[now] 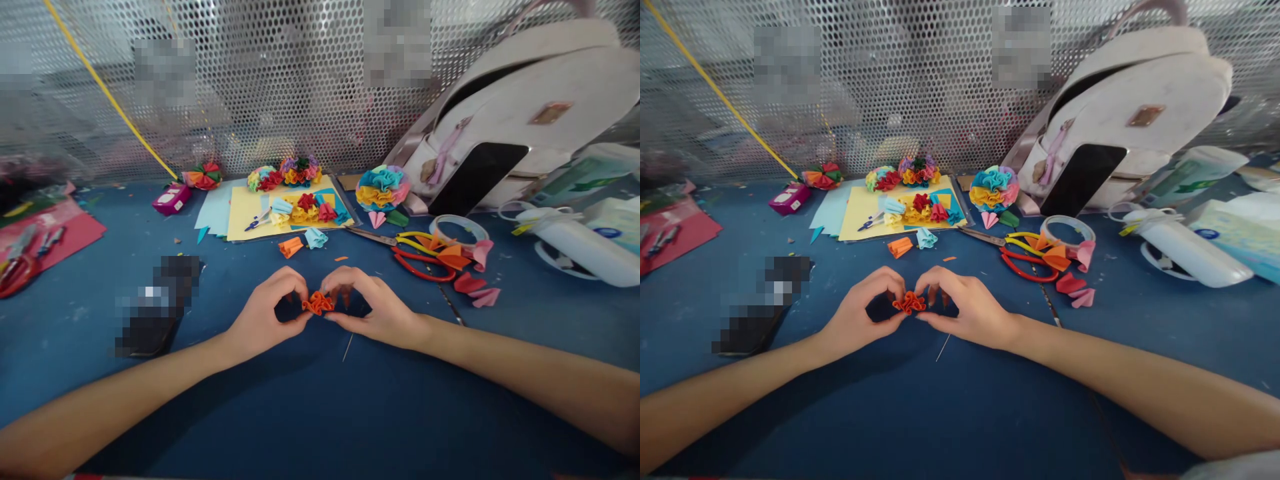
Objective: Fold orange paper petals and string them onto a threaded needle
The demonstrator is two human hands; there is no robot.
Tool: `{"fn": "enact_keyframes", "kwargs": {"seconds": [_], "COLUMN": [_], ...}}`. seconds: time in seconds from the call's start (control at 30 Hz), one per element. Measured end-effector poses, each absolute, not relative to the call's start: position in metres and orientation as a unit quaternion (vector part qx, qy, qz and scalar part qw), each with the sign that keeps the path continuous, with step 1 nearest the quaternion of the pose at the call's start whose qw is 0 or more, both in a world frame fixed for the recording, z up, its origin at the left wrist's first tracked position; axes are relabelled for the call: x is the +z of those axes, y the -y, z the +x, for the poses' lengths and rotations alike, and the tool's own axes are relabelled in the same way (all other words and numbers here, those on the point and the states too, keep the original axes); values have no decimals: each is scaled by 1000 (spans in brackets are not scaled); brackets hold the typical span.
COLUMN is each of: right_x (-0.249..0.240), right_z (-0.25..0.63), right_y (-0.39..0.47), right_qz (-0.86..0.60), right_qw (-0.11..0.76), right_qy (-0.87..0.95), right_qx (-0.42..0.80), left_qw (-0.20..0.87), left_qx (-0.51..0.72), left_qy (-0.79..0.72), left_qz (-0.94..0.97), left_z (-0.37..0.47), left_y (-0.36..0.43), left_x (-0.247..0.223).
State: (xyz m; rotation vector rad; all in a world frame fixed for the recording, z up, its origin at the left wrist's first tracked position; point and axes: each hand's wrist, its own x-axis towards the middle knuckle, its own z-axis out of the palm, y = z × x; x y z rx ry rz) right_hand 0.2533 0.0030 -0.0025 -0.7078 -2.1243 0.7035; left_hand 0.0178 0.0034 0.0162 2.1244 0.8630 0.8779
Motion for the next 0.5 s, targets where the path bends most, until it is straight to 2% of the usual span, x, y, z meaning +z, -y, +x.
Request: {"fn": "enact_keyframes", "kwargs": {"seconds": [0.13, 0.37, 0.5], "right_x": [-4, 1, 1], "right_z": [253, 253, 253], "right_y": [-6, -6, -6], "right_qz": [-257, -248, -254], "right_qw": [417, 401, 403], "right_qy": [833, 854, 845], "right_qx": [256, 219, 244], "left_qw": [348, 312, 317], "left_qx": [344, 352, 351], "left_qy": [-317, -296, -312], "left_qz": [813, 831, 824], "left_z": [18, 18, 18], "left_y": [-1, 1, 1], "left_x": [16, 16, 16]}}
